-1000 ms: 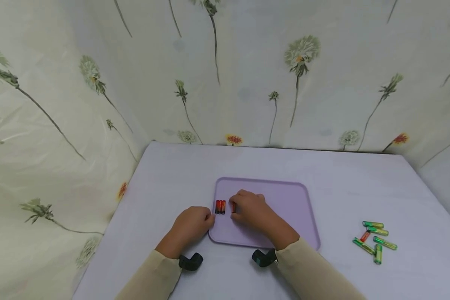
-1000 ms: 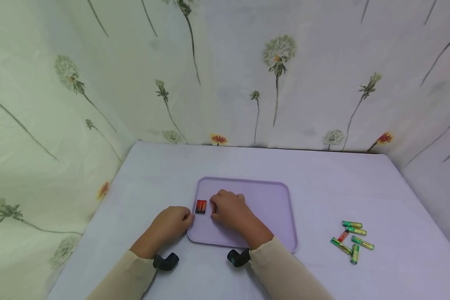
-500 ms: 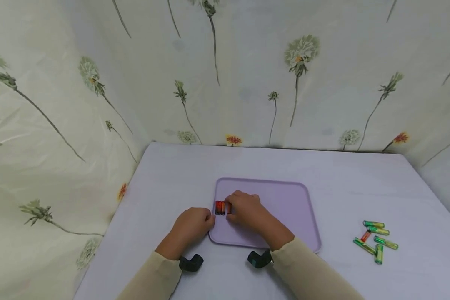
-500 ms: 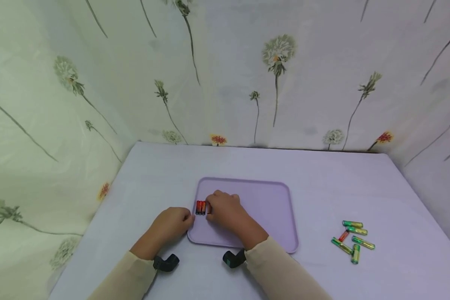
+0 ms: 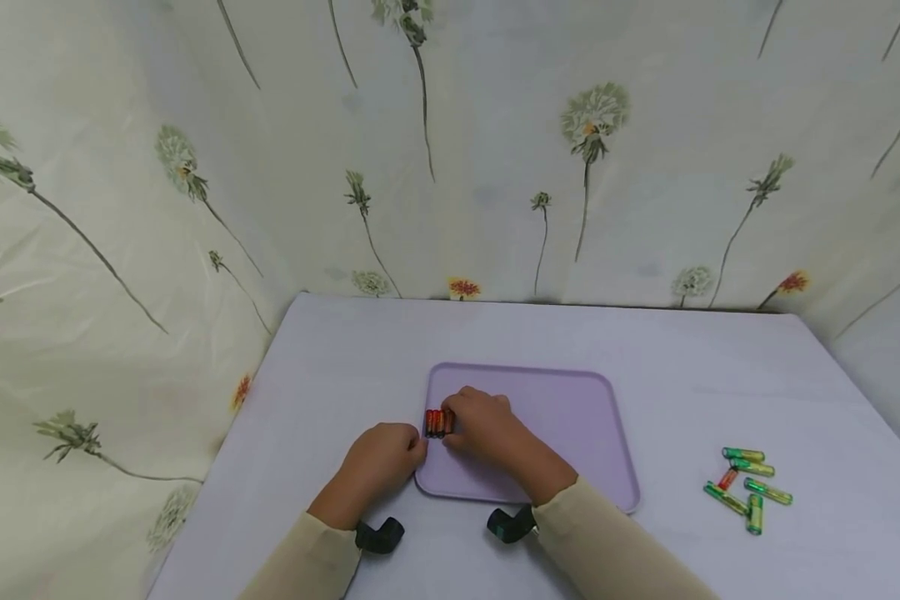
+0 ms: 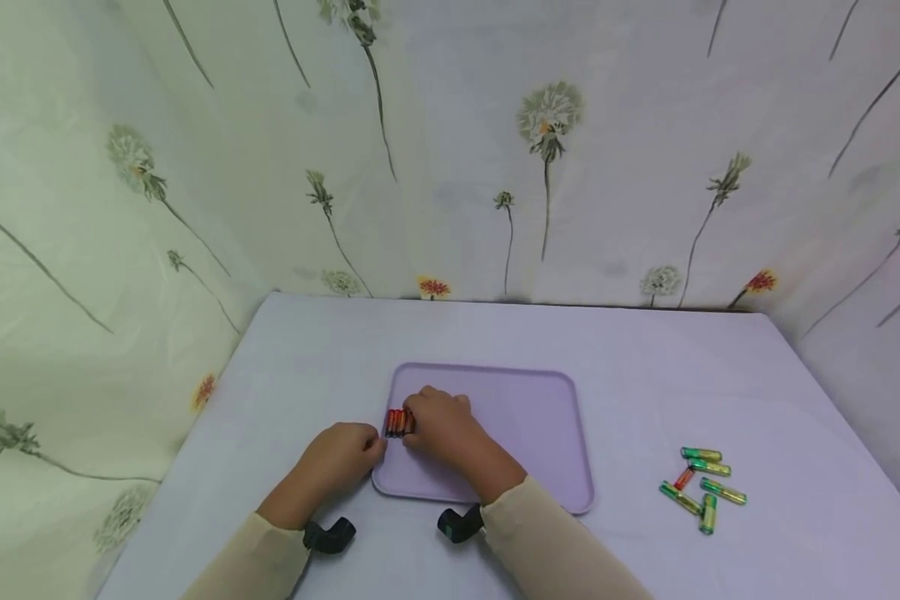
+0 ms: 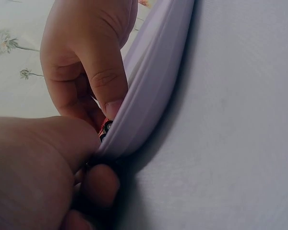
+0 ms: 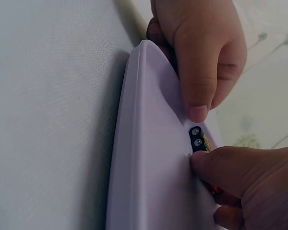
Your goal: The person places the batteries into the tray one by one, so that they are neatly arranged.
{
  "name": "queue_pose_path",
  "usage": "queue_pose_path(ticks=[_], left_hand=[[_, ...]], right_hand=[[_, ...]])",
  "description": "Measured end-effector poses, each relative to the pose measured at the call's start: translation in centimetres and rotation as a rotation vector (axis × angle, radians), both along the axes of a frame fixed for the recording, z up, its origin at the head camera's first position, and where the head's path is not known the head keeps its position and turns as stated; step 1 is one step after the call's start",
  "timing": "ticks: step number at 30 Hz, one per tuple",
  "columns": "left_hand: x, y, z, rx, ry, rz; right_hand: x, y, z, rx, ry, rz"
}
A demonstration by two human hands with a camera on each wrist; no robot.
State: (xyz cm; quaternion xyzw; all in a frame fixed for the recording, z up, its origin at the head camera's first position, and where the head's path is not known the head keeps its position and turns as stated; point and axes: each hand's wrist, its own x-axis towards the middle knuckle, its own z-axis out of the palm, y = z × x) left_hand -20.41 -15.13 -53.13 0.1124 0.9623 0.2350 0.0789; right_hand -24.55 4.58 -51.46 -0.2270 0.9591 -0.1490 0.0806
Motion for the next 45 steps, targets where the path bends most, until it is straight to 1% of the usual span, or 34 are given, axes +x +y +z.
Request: queue_pose_path(ticks=[4,9,18,23,32,40,45], left_hand=[[0.1,-0.1,-0.1,0.007,0.007,-0.003],[0.0,-0.1,-0.2,0.005,0.011,0.0],[-0.1,0.0,-0.2,0.001,-0.003,0.002],[0.0,0.0,-0.1,-0.006,0.005,-0.001],[0.0,0.0,0.0,-0.008,0.016,0.001],[0.0,0.1,0.0,-0.007,0.039,-0.013],[0.0,0.0,0.2,0.0,0.032,-0.015]], right_hand=[[-0.2,-0.1,-0.5,-0.002,0.005,0.002],[-0.3,-0.2,-0.8,-0.009,-0.007,-0.013],[-0.2,-0.3,-0.6,-0.008,-0.011,-0.018],[0.0,-0.1,-0.7,-0.01,-0.008,-0.02],[0.2,0.2,-0.3,-0.038,-0.005,-0.014],[0.1,0.5,-0.3,-0.044,-0.024,-0.023],[0.1,0.8,-0.2,-0.047,-0.048,-0.034]])
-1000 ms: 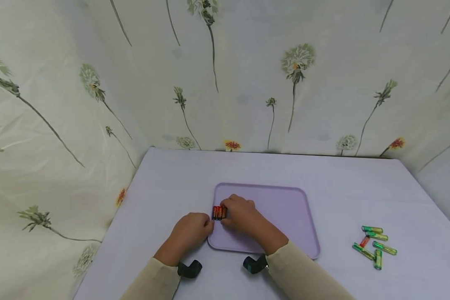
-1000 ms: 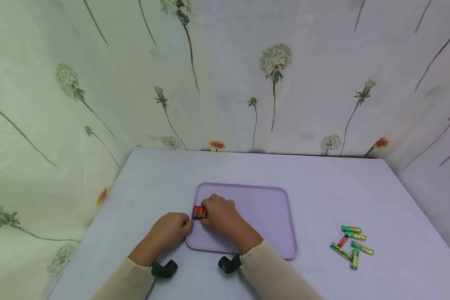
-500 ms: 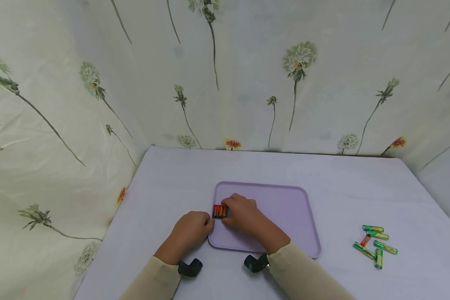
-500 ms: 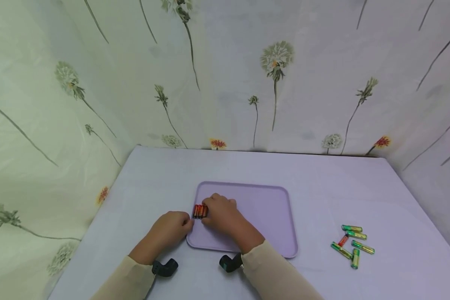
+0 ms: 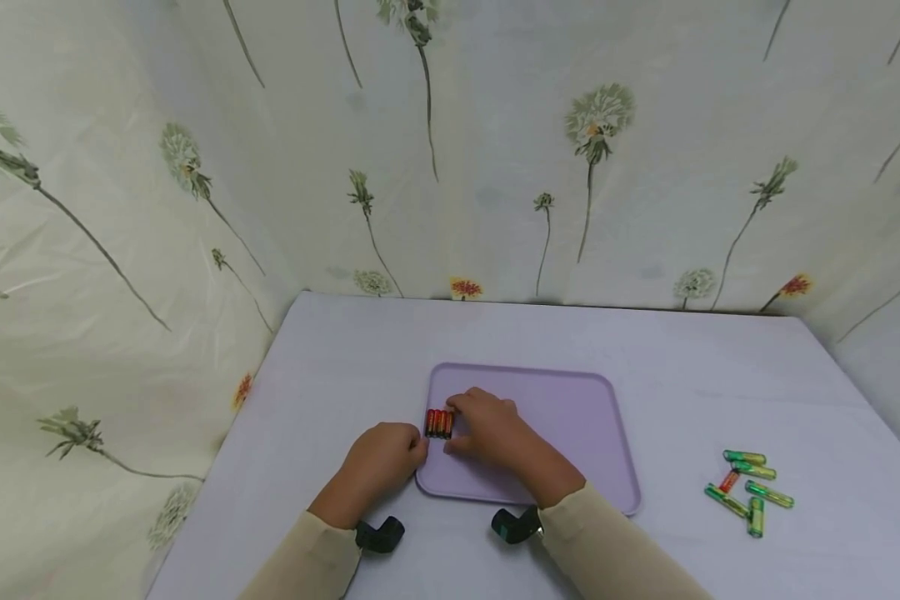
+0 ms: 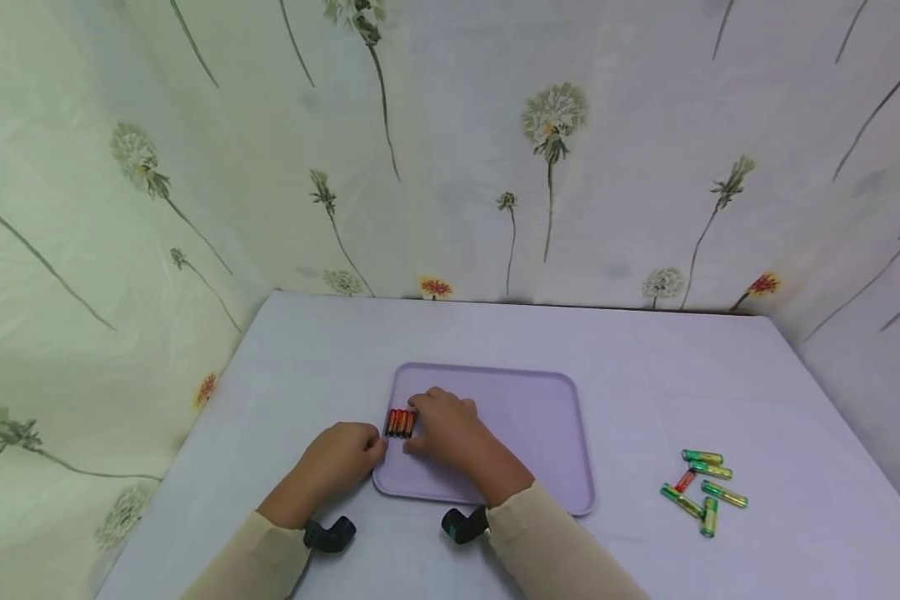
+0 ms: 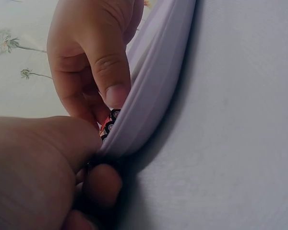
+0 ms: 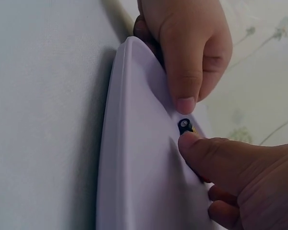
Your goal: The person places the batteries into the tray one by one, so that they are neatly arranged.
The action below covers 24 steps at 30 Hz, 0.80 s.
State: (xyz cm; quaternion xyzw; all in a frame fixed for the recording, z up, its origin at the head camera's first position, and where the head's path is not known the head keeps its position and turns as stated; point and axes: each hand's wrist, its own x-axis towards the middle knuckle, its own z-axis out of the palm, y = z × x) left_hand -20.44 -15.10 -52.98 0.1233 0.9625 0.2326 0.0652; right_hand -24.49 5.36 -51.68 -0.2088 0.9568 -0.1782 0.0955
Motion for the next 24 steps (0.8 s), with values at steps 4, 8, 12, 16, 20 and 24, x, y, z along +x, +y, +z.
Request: queue_pose_path(ticks=[4,8,12,16,20,24], left_hand=[[0.0,0.1,0.0,-0.003,-0.008,0.007],[0.0,0.1,0.1,-0.01,-0.027,0.016],[0.2,0.1,0.1,-0.009,-0.053,0.028],[0.2,0.1,0.1,-0.02,-0.065,0.032],[0.3,0.1,0.0,-0.016,-0.075,0.034],[0.4,0.4,0.4,-0.01,-0.097,0.043]], right_hand=[[0.1,0.4,0.3,0.016,-0.008,-0.007],[0.3,0.9,0.5,0.025,-0.012,-0.017],[0.5,1.5,0.4,0.042,-0.019,-0.039],[0.5,2.1,0.2,0.054,-0.025,-0.049],[0.7,2.6,0.3,0.063,-0.009,-0.051],[1.0,3.4,0.7,0.057,0.015,-0.06]])
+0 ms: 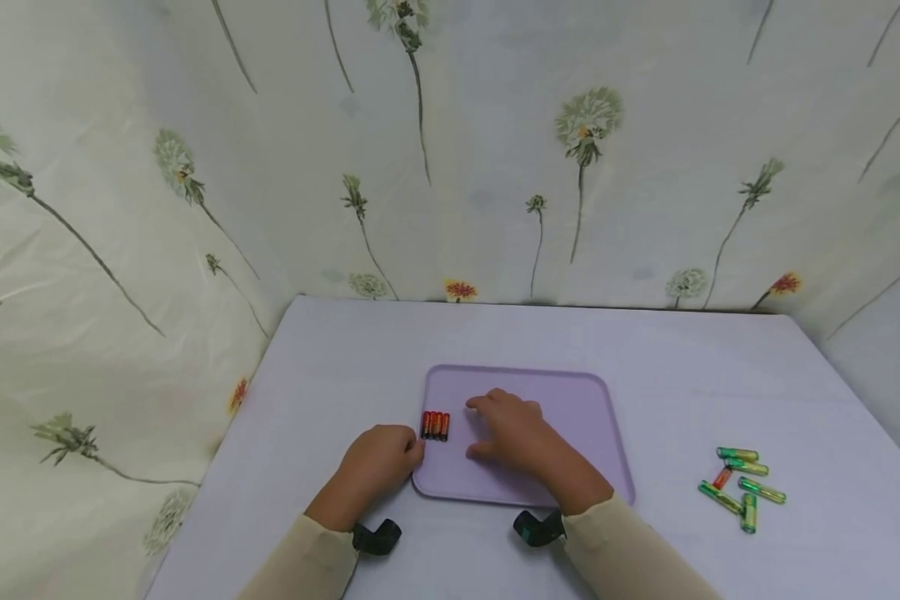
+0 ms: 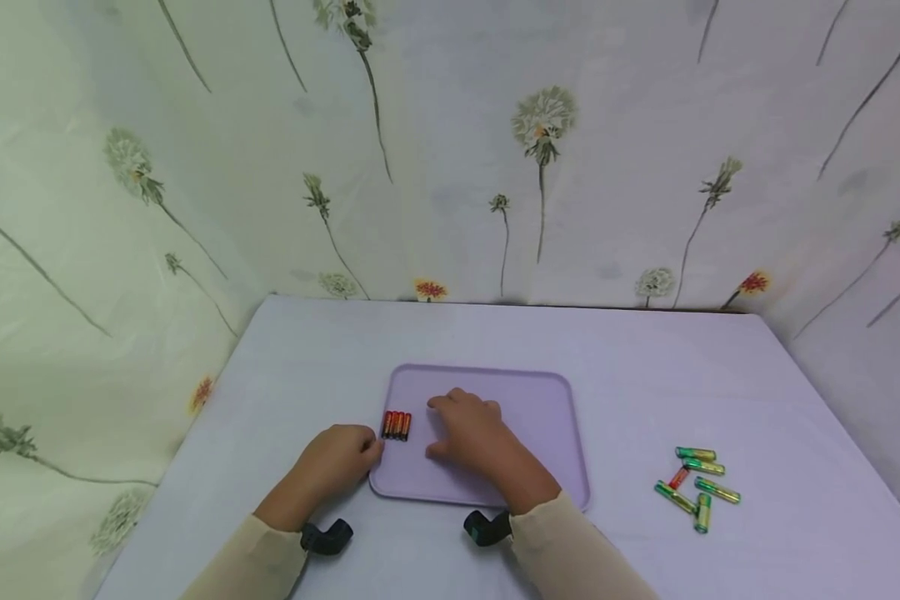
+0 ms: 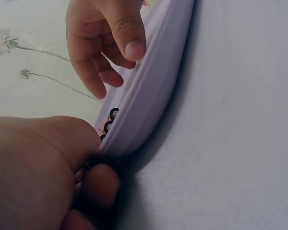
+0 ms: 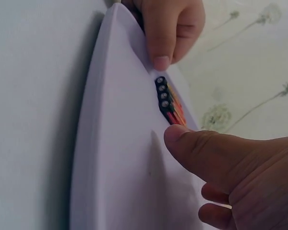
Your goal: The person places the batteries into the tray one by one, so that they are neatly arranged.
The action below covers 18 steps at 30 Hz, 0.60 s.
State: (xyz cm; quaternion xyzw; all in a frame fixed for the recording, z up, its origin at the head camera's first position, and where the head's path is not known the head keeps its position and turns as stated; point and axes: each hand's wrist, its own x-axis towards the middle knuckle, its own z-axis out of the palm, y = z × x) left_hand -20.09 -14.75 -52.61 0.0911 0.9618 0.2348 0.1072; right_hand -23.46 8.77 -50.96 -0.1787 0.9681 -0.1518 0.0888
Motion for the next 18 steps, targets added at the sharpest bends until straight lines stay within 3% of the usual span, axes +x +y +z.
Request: queue_pose_path(ticks=[7,18], left_hand=[[-0.1,0.1,0.0,-0.005,0.024,-0.013],[-0.2,-0.1,-0.2,-0.006,0.05,-0.025]], right_hand=[[0.5,2.2,0.7,-0.012,0.061,-0.046],[2.3,5.6,1.6,-0.122,0.162,-0.106]])
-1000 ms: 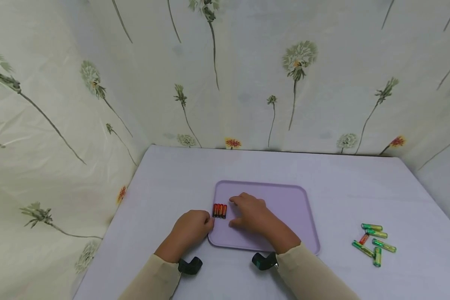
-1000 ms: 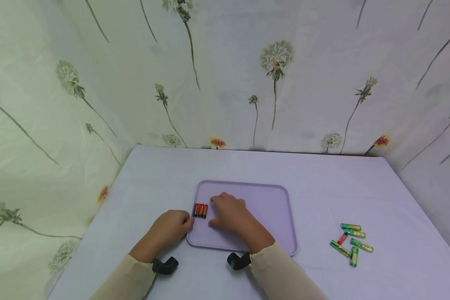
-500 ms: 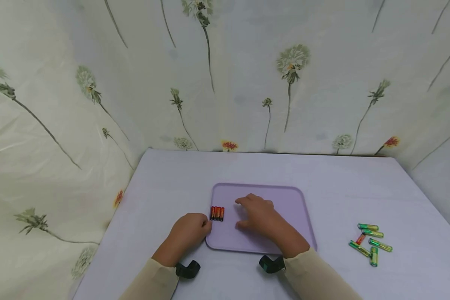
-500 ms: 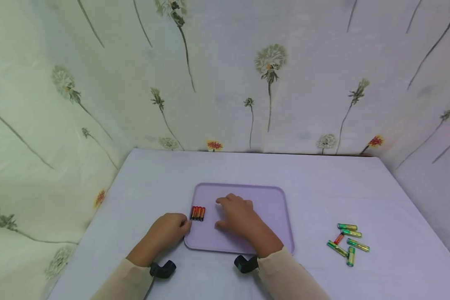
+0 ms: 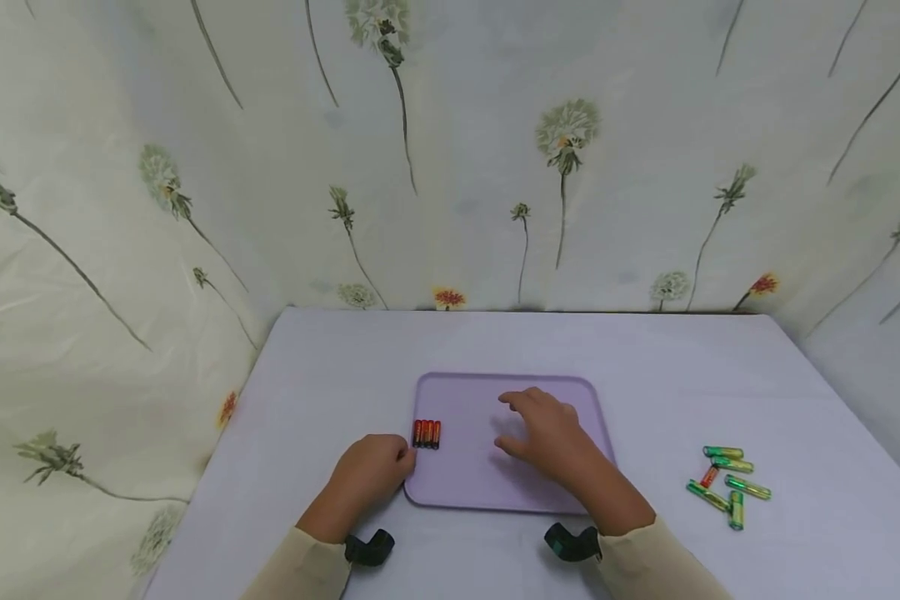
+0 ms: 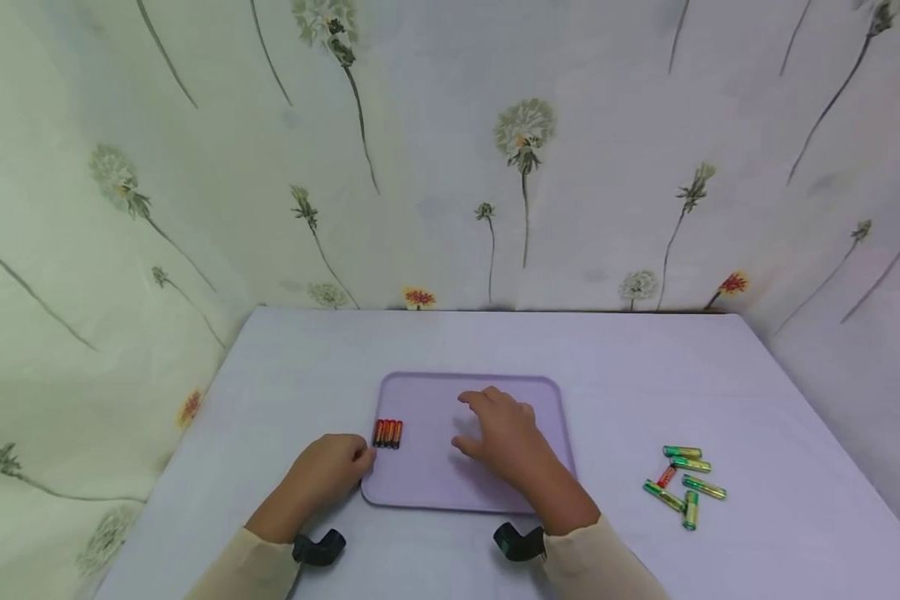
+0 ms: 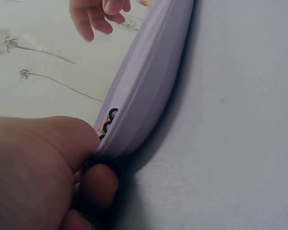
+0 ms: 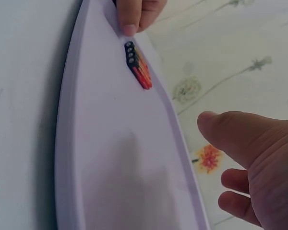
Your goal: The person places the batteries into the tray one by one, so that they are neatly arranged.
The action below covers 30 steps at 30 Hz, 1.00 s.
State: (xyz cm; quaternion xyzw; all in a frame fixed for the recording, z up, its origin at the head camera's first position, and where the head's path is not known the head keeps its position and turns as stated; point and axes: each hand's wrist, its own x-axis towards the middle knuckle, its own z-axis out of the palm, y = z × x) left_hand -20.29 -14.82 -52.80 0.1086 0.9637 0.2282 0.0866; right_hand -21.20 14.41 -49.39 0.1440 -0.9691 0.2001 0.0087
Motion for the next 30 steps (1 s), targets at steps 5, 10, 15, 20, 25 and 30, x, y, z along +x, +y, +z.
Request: queue_pose_path(ticks=[5,10,15,20,25,30], left_hand=[[0.1,-0.1,-0.3,0.005,-0.007,-0.001],[0.0,-0.1,-0.3,0.004,-0.014,0.005],[0.0,-0.1,-0.1,0.014,-0.019,0.005],[0.0,-0.2,-0.1,0.002,-0.004,-0.002],[0.0,-0.1,-0.1,0.007,0.004,0.002],[0.0,-0.1,-0.2,0.006,-0.015,0.0]], right_hand=[[0.5,1.4,-0.4,-0.018,0.045,-0.018],[0.9,3.3,-0.8,-0.031,0.06,-0.066],[1.3,5.2,-0.5,-0.037,0.051,-0.109],[1.3,7.6,0.0,-0.039,0.044,-0.147],[1.6,10.4,0.2,-0.043,0.005,-0.216],[2.8,13.0,-0.2,-0.006,-0.044,-0.291]])
